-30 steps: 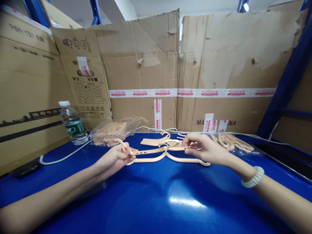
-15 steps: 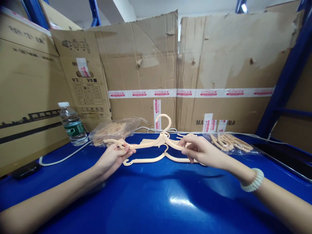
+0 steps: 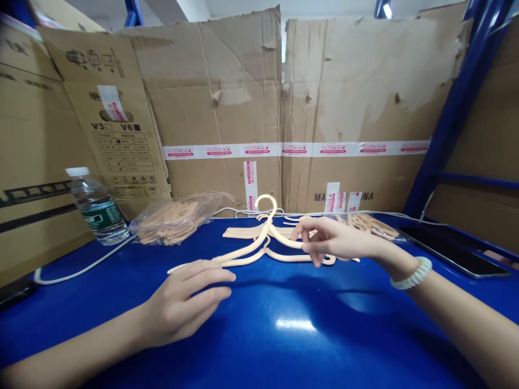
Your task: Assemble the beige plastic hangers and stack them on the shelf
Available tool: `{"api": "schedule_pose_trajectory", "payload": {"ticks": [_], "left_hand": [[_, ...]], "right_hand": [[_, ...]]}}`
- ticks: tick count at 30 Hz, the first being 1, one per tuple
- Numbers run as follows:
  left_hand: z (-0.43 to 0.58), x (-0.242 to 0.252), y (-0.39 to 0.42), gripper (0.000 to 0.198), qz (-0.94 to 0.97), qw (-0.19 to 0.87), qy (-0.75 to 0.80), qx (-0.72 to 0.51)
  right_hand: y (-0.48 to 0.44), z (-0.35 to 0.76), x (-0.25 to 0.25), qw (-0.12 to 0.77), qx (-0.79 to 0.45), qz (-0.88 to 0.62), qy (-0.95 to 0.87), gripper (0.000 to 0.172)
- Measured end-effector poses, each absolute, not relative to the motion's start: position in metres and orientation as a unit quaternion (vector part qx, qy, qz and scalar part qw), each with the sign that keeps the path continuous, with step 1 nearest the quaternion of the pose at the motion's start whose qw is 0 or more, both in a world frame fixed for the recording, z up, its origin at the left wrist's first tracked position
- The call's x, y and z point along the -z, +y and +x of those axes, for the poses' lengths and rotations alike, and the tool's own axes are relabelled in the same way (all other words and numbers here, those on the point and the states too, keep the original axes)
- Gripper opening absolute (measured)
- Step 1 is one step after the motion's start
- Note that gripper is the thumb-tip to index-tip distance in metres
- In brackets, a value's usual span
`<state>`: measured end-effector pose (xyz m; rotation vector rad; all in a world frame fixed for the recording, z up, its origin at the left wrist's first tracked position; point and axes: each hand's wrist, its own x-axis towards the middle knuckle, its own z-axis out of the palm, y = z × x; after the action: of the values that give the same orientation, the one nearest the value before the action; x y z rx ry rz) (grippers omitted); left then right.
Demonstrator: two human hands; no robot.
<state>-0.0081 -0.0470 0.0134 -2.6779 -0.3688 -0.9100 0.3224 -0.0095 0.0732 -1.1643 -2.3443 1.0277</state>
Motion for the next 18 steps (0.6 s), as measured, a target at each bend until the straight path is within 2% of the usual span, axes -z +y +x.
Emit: {"api": "schedule_pose_trajectory", "payload": {"ticks": [3,7,14,18], "left_hand": [[-0.01,-0.014,-0.038,0.014,-0.938,0.109,-0.194,0.266],[-0.011,-0.013,-0.029,0.02,-0.946,0.09,-0.249,0.185],[-0.012,-0.01,-0.028,0.023,-0.938,0.117,-0.278,0.172],[-0.014,-0.009,-0.026,0.024,-0.929,0.116,-0.305,0.173]], "right_hand": [[-0.01,0.319,-0.068,0.095,-0.345,-0.405,-0.841,0.03],[-0.011,0.315,-0.062,0.049,-0.259,-0.392,-0.881,0.012],[-0.004,0.308,-0.044,0.054,-0.105,-0.397,-0.91,0.008],[-0.018,0.313,-0.063,0.091,-0.072,-0.399,-0.909,0.008]]}}
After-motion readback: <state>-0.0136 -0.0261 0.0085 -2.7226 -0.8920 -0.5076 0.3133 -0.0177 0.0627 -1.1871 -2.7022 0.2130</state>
